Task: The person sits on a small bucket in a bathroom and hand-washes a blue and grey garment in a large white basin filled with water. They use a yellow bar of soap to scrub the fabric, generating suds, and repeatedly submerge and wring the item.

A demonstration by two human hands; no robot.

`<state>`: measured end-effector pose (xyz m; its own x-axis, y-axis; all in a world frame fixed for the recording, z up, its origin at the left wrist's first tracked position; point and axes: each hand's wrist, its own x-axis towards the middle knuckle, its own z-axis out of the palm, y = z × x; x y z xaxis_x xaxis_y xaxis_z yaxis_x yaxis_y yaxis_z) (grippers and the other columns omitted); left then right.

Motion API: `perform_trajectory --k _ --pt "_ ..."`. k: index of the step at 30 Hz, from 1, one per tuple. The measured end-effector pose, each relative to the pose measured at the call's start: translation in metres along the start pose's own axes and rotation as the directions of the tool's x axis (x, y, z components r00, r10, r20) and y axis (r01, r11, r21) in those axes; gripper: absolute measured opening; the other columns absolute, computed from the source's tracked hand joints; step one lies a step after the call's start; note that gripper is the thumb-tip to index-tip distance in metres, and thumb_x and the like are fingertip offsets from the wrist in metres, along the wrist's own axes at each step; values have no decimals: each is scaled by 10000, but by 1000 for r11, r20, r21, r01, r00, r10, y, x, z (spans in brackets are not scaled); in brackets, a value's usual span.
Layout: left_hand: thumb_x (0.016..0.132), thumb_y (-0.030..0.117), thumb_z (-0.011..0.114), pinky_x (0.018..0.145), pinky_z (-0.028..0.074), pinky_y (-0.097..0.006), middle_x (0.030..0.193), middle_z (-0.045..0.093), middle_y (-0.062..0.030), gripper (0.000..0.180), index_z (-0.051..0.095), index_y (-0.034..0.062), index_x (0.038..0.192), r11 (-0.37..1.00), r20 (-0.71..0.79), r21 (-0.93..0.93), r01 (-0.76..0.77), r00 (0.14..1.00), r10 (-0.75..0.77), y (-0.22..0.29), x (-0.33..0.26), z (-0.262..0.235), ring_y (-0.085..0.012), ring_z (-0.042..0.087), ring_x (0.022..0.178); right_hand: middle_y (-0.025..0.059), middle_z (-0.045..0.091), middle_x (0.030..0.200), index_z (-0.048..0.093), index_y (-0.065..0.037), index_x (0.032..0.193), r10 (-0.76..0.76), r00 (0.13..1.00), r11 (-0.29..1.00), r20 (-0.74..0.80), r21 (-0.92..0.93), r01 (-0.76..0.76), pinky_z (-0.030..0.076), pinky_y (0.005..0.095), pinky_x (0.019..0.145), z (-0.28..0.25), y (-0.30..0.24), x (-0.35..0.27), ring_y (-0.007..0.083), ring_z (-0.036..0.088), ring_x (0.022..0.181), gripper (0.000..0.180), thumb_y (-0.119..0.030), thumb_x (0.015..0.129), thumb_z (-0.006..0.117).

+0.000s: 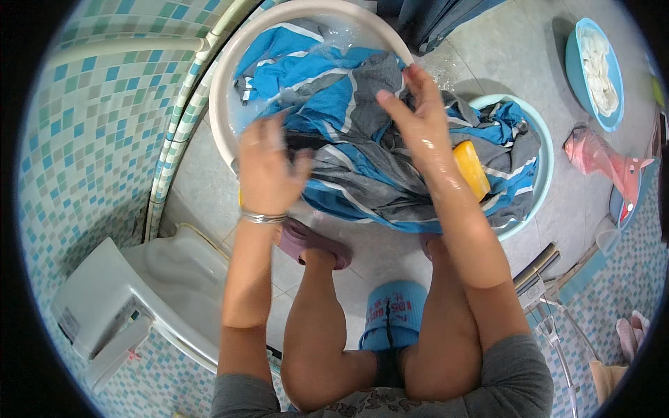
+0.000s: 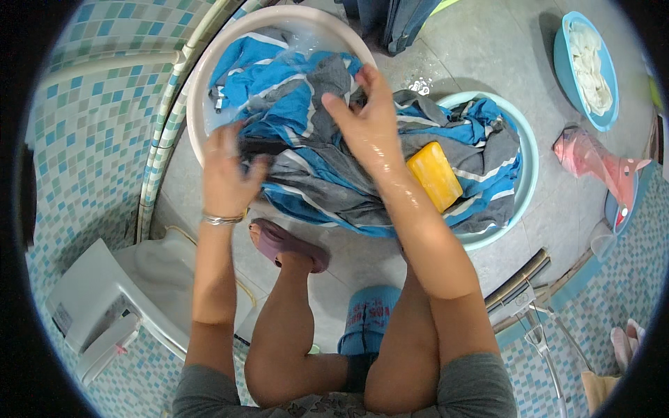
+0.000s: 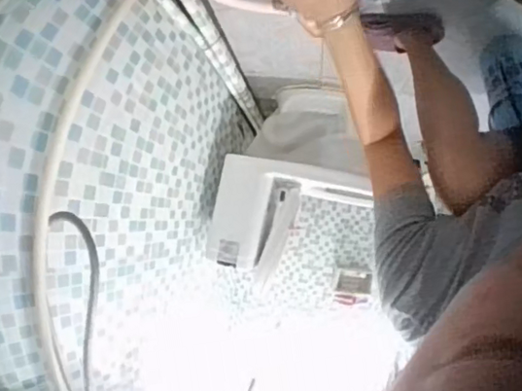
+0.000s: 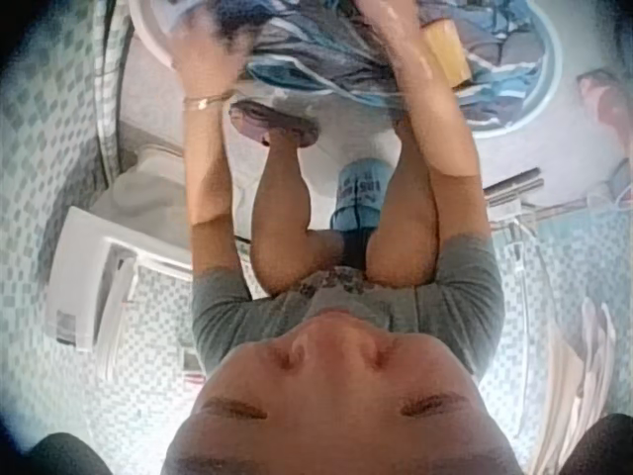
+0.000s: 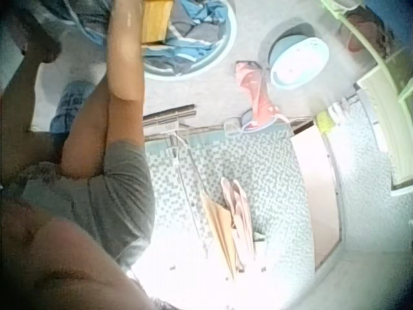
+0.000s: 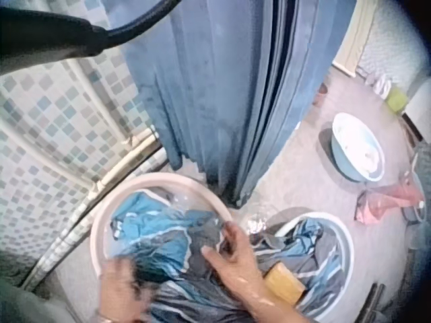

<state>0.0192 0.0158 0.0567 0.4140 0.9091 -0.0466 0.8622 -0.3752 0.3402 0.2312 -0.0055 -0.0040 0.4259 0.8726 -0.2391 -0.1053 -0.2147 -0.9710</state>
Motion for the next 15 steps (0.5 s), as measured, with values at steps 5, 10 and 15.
perform_trajectory --k 5,10,15 --pt "662 487 739 985 356 -513 1332 413 -252 827 467 46 1307 960 231 259 106 958 -168 7 7 81 -441 373 1228 284 278 1404 333 73 1327 -279 881 752 383 -484 448 245 409 1095 23 10 -16 420 287 1304 644 -31 750 599" --pt "680 400 734 845 471 -437 1162 564 -192 495 659 76 1047 936 398 239 256 854 -335 -17 10 89 -339 563 1016 221 308 1419 382 57 1301 -171 807 775 566 -428 465 335 385 1046 25 38 -20 357 341 1295 574 -9 768 587" --pt "732 141 669 661 486 -327 751 647 -117 191 654 11 872 839 229 -415 351 933 -278 -22 -32 17 -249 604 654 306 324 1340 389 36 1296 -156 963 691 218 -672 264 421 397 959 19 18 -24 424 416 1198 605 -23 747 636"
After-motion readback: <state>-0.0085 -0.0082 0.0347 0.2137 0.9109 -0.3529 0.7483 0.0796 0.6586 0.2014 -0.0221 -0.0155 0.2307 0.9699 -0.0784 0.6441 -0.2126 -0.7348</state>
